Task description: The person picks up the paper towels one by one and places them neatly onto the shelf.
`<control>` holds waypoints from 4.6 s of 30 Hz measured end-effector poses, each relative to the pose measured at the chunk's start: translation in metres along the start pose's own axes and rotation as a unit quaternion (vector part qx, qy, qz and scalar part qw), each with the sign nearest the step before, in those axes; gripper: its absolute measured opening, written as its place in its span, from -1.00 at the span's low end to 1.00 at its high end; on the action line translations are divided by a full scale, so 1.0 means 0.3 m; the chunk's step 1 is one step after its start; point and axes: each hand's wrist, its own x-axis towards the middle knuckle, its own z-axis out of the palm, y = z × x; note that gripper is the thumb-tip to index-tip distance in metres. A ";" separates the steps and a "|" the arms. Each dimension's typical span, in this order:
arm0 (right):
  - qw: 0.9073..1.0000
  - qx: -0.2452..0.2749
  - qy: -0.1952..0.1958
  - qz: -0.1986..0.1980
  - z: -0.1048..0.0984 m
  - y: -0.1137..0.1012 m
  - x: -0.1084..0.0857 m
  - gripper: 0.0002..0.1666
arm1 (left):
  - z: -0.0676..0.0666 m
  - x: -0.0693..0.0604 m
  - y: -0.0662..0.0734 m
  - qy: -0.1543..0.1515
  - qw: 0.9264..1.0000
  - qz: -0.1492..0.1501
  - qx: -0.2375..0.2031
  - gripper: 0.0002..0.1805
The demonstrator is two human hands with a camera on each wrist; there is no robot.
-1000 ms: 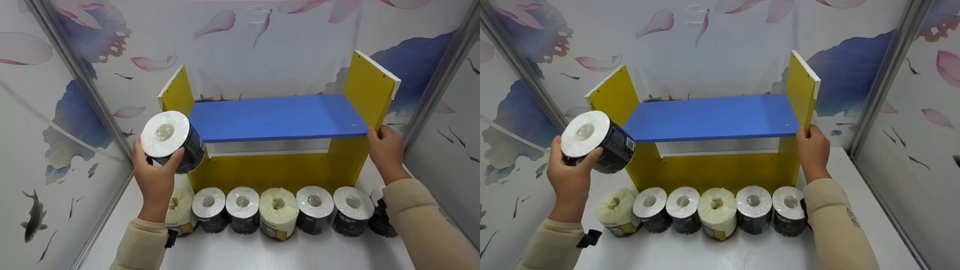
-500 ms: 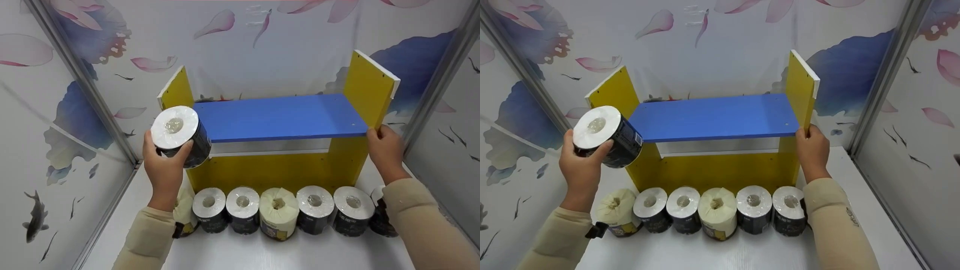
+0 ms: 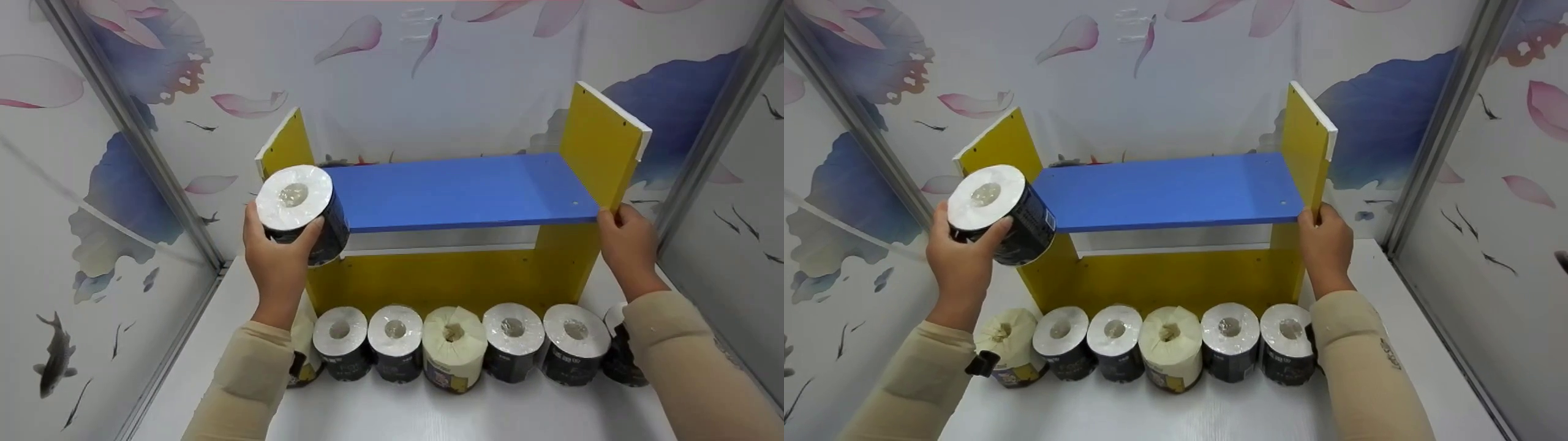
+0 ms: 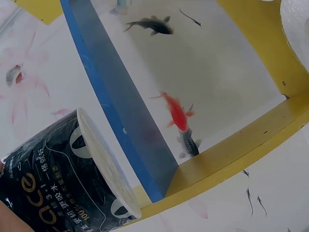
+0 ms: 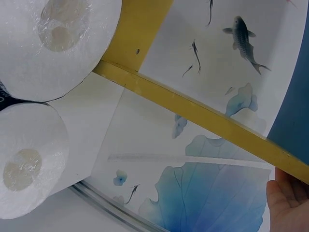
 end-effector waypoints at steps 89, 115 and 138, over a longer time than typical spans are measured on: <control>1.000 0.012 0.009 0.005 0.007 0.004 0.000 -0.47 | 0.210 0.215 0.083 -0.021 0.990 -0.091 0.106 0.05; 1.000 0.005 0.025 -0.005 0.012 0.003 -0.004 -0.50 | 0.225 0.223 0.067 -0.032 0.991 -0.091 0.089 0.13; 1.000 0.017 0.024 -0.001 0.016 0.001 -0.007 -0.48 | 0.237 0.221 0.074 -0.040 0.991 -0.097 0.079 0.17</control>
